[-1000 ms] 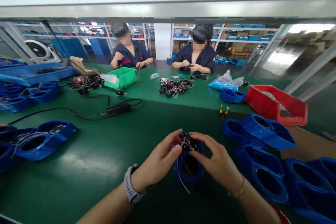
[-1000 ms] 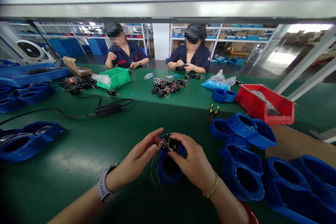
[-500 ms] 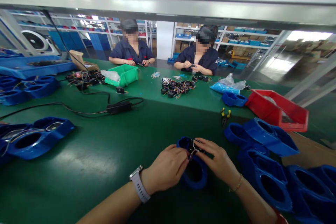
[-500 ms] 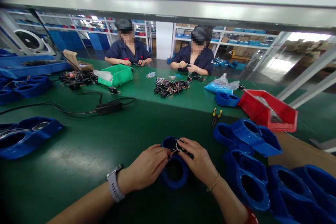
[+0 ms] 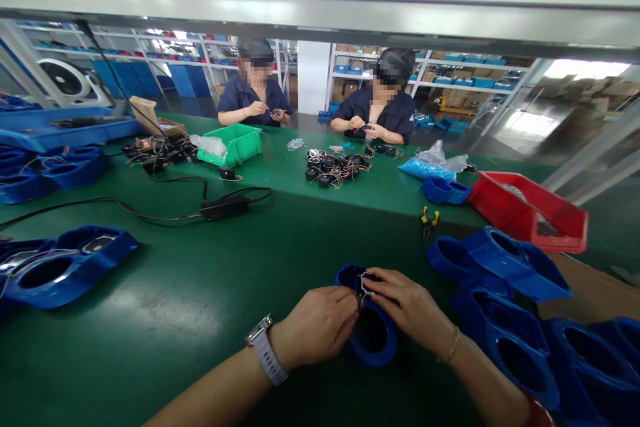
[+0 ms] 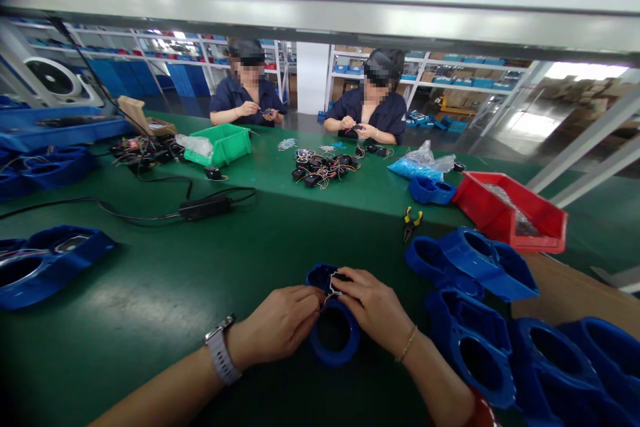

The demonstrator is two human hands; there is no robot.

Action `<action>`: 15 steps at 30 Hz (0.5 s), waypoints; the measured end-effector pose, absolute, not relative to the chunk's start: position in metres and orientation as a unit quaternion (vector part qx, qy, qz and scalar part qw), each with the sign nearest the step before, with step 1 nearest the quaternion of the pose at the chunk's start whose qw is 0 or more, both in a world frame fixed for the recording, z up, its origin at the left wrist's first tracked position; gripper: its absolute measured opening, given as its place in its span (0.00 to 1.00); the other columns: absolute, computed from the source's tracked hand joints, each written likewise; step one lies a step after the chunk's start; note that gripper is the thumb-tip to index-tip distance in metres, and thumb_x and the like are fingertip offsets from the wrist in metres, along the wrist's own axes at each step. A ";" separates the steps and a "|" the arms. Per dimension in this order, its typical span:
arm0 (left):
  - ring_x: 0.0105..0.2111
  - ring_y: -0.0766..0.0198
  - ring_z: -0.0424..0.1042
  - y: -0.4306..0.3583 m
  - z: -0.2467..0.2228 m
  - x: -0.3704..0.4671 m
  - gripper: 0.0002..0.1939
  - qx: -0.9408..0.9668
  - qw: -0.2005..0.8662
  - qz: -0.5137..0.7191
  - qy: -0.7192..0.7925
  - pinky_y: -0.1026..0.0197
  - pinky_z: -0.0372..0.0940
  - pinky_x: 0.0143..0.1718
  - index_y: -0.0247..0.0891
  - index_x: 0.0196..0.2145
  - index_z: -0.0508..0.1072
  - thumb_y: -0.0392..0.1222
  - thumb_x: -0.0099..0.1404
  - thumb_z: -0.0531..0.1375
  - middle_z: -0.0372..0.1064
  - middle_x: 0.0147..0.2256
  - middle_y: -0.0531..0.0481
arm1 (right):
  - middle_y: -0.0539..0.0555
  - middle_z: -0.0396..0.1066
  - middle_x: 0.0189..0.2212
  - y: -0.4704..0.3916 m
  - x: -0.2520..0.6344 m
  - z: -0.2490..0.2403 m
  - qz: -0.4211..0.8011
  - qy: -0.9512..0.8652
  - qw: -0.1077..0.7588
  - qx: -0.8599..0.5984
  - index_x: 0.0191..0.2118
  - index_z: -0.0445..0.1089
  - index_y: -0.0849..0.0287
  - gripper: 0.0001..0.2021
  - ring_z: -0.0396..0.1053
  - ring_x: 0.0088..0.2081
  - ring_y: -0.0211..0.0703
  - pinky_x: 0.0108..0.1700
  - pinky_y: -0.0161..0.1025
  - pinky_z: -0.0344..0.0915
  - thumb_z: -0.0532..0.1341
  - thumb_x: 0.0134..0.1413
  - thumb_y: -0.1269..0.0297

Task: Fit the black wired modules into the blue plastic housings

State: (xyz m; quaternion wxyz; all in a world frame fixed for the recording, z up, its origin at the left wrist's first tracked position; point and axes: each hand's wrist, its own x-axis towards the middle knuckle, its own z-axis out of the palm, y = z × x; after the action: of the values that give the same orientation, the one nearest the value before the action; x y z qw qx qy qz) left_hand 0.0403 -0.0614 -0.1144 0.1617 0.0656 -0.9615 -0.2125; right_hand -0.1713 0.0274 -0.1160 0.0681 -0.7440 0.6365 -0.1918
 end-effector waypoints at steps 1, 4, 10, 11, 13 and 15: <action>0.37 0.61 0.69 -0.061 -0.115 0.040 0.11 0.067 0.165 -0.214 -0.960 0.59 0.66 0.43 0.35 0.38 0.65 0.37 0.71 0.44 0.68 0.36 0.46 | 0.56 0.67 0.53 0.027 -0.172 -0.113 -0.174 0.633 0.077 -0.751 0.51 0.70 0.54 0.14 0.65 0.54 0.46 0.56 0.48 0.65 0.54 0.63 0.67; 0.39 0.61 0.70 -0.058 -0.116 0.039 0.10 0.079 0.171 -0.215 -0.958 0.58 0.66 0.45 0.35 0.39 0.66 0.37 0.70 0.46 0.70 0.38 0.46 | 0.56 0.67 0.53 0.028 -0.168 -0.106 -0.124 0.628 0.097 -0.762 0.50 0.71 0.55 0.14 0.64 0.54 0.48 0.56 0.51 0.63 0.53 0.63 0.67; 0.60 0.50 0.56 -0.039 -0.116 0.026 0.41 0.094 0.169 -0.191 -0.962 0.45 0.47 0.63 0.33 0.63 0.50 0.59 0.61 0.59 0.55 0.61 0.37 | 0.59 0.59 0.60 0.045 -0.155 -0.099 -0.118 0.650 0.149 -0.736 0.57 0.64 0.58 0.20 0.55 0.61 0.51 0.62 0.54 0.54 0.56 0.60 0.62; 0.61 0.48 0.53 -0.035 -0.117 0.025 0.48 0.081 0.150 -0.191 -0.967 0.45 0.45 0.63 0.33 0.65 0.46 0.65 0.58 0.59 0.51 0.62 0.36 | 0.59 0.60 0.59 0.047 -0.160 -0.098 -0.127 0.645 0.171 -0.734 0.56 0.65 0.58 0.19 0.56 0.60 0.49 0.62 0.52 0.55 0.56 0.61 0.62; 0.62 0.46 0.51 -0.028 -0.120 0.024 0.53 0.075 0.115 -0.188 -0.973 0.45 0.43 0.64 0.31 0.66 0.44 0.70 0.56 0.57 0.48 0.63 0.34 | 0.58 0.65 0.56 0.048 -0.182 -0.092 -0.148 0.667 0.167 -0.711 0.52 0.69 0.58 0.16 0.61 0.57 0.47 0.60 0.48 0.58 0.53 0.62 0.61; 0.63 0.46 0.50 -0.024 -0.123 0.028 0.50 0.086 0.093 -0.182 -0.975 0.45 0.41 0.64 0.31 0.66 0.45 0.69 0.59 0.54 0.48 0.64 0.34 | 0.59 0.65 0.55 0.044 -0.216 -0.084 -0.123 0.760 0.081 -0.633 0.52 0.68 0.59 0.18 0.62 0.57 0.50 0.59 0.49 0.59 0.52 0.62 0.58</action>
State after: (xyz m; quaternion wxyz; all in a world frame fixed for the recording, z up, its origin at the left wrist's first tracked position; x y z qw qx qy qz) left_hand 0.0278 -0.0235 -0.1229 0.0932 0.0860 -0.9750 -0.1824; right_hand -0.2158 0.0436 -0.0843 0.0812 -0.6327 0.7603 -0.1228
